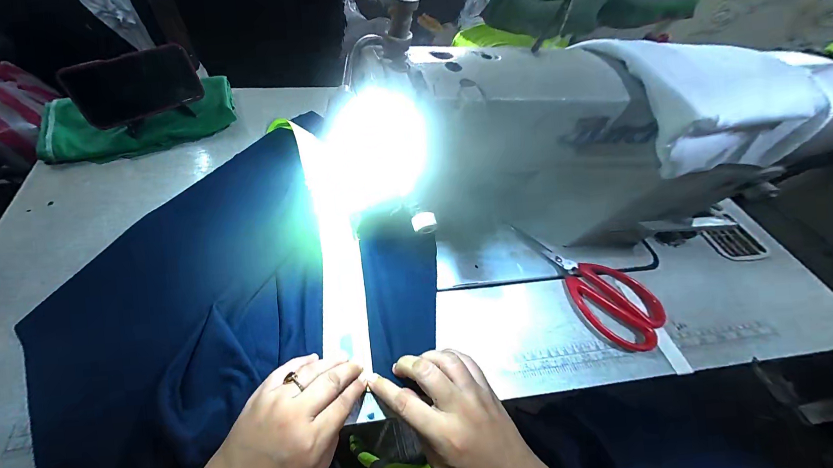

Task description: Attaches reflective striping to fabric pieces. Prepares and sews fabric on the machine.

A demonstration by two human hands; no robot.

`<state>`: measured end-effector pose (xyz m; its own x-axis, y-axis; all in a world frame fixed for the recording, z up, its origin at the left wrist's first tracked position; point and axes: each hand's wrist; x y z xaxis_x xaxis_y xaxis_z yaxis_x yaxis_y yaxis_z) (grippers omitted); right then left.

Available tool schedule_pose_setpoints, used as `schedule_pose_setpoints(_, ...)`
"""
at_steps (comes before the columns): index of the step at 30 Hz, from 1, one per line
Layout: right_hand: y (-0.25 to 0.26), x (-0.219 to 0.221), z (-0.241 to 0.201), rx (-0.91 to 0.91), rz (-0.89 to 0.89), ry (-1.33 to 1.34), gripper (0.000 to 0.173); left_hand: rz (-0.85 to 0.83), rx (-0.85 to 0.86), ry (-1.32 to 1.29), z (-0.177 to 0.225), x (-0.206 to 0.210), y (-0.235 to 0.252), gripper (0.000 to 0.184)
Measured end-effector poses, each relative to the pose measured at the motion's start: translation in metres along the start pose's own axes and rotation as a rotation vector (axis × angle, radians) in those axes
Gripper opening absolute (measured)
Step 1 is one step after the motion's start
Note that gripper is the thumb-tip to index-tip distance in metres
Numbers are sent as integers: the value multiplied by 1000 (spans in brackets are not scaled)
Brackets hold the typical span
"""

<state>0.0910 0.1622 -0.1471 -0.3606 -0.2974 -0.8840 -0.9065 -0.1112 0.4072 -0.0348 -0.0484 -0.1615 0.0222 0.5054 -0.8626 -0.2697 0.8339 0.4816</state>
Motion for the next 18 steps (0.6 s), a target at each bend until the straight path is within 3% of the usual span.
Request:
schedule_pose_setpoints(6, 27, 3, 16, 56, -18, -22, 34, -65, -44, -23, -14, -1, 24, 36)
schedule_pose_setpoints(18, 114, 10, 66, 117, -118, -139, 40, -223, -129, -39, -91, 13, 92, 44)
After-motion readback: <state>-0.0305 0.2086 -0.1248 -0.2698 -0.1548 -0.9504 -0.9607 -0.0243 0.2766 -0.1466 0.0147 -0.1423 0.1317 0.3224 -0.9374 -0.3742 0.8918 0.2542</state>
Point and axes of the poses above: each hand's wrist, its own y-axis towards the middle knuckle, its own x-axis out of the palm, z = x × y, and after that the axes turned 5 degrees about y, right-handed
